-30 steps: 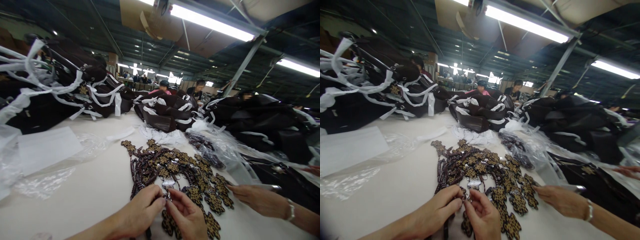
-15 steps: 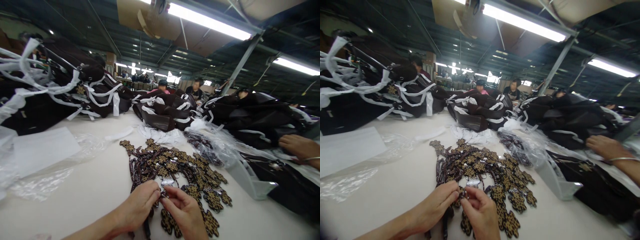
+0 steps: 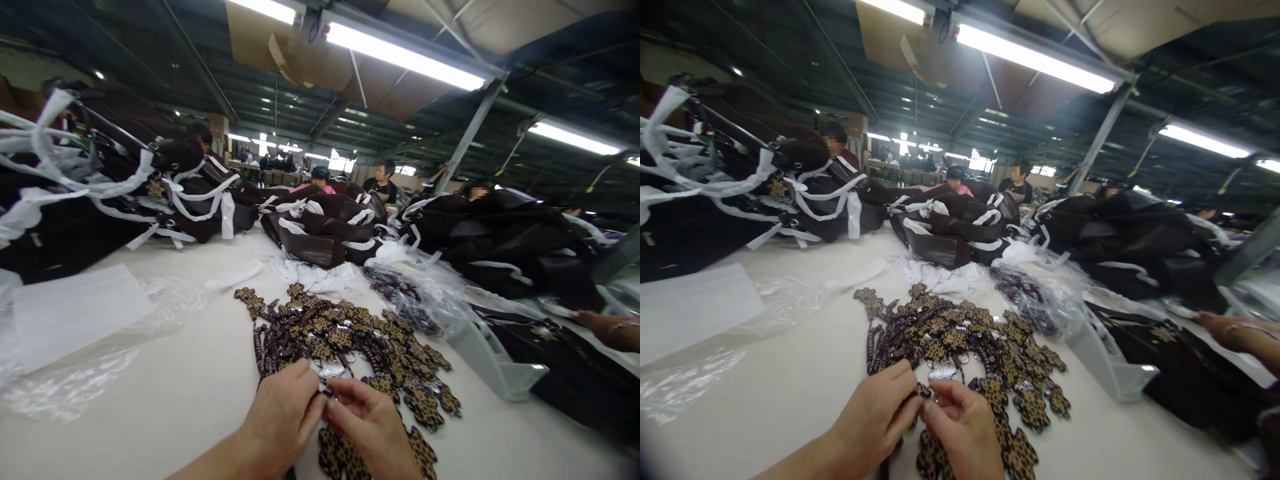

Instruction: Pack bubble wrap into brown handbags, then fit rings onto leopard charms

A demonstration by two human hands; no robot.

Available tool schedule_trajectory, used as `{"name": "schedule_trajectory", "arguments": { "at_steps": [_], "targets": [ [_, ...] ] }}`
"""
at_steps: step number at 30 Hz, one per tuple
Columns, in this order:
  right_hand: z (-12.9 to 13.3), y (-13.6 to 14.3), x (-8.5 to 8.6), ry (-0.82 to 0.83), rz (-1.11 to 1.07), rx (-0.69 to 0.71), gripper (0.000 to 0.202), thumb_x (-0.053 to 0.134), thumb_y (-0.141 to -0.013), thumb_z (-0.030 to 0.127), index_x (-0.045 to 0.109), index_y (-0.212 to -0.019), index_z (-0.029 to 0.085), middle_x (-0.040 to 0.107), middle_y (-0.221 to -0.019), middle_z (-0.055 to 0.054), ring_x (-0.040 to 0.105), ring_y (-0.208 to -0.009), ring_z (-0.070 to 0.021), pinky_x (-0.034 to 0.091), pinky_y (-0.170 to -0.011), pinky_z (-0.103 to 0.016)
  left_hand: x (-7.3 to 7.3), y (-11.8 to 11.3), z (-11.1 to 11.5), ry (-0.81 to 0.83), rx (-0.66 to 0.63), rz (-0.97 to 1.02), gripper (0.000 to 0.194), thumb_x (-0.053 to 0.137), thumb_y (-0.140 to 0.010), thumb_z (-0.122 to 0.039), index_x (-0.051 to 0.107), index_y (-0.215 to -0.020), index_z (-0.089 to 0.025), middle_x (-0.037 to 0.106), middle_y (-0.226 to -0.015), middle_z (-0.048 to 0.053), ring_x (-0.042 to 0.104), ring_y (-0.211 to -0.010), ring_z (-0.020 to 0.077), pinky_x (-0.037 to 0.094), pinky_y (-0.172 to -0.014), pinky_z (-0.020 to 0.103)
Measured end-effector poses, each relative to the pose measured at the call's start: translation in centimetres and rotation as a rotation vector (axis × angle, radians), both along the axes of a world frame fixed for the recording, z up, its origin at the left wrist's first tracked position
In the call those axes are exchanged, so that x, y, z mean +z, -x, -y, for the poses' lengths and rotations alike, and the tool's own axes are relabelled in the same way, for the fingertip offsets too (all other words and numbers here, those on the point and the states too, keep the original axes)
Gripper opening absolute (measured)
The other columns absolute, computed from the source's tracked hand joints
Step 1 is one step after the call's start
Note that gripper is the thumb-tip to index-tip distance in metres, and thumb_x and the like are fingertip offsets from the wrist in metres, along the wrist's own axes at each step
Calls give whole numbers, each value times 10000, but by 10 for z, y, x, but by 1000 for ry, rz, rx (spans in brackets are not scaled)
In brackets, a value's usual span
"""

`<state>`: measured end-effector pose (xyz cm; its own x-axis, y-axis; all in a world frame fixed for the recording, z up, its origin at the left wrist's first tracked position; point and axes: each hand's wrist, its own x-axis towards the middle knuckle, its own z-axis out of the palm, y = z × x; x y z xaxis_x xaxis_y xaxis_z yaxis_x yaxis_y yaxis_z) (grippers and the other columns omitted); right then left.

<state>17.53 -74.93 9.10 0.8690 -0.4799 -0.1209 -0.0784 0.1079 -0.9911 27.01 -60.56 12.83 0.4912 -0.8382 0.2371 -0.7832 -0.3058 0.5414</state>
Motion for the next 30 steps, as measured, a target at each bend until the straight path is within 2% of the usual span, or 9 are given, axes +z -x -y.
{"name": "schedule_trajectory", "arguments": {
  "at_steps": [5,11,16,18,20,24,28,30],
  "targets": [
    [-5,-2,-2,-104,26,-8,488,911,-544,483,787,-851,124,669,-580,9,558,-495,-86,461,-503,-186,-6,2,2,51,15,238,133,474,-874,-114,530,-786,-196,585,-822,39,551,-740,198,375,-624,294],
    [-2,4,-4,-153,41,25,480,917,-542,478,784,-840,126,621,-535,32,527,-477,-73,445,-491,-182,-2,4,0,136,-28,406,172,494,-871,-93,555,-747,-196,590,-781,28,559,-686,189,356,-572,283],
    [-4,6,-4,-93,50,-12,497,911,-546,472,785,-881,127,702,-601,-8,585,-506,-105,489,-526,-211,-5,4,-3,127,-32,149,127,533,-857,-116,596,-783,-198,633,-781,8,590,-663,161,343,-568,257],
    [-7,5,-8,-21,56,-14,497,872,-604,506,786,-915,128,716,-601,-19,600,-498,-114,494,-509,-212,-8,3,-2,109,-26,54,147,526,-869,-124,601,-765,-196,643,-740,0,593,-664,160,349,-586,254],
    [-9,4,-12,-36,29,-41,541,859,-599,555,786,-919,126,728,-602,-30,638,-508,-131,522,-500,-217,-11,2,-2,97,-7,-61,146,535,-857,-114,608,-757,-191,659,-736,-2,596,-676,157,365,-615,248],
    [-8,5,-15,-330,-42,-129,602,958,-436,479,775,-886,122,768,-694,-50,719,-585,-156,579,-514,-203,-12,0,-1,131,-44,-242,184,568,-788,-71,666,-879,-197,695,-844,6,617,-797,162,407,-721,238],
    [-4,8,-5,-546,-12,-96,539,995,-427,344,780,-868,122,770,-691,-41,715,-552,-117,583,-499,-160,-4,0,-3,188,-91,-232,239,551,-804,-96,726,-920,-211,685,-842,20,604,-794,164,402,-723,243],
    [-4,9,2,-607,11,-84,517,999,-429,315,785,-860,124,777,-688,-47,717,-550,-111,590,-510,-153,1,0,-4,201,-68,-311,203,573,-811,-144,745,-894,-216,688,-821,15,602,-780,164,400,-710,243]
  ]
}}
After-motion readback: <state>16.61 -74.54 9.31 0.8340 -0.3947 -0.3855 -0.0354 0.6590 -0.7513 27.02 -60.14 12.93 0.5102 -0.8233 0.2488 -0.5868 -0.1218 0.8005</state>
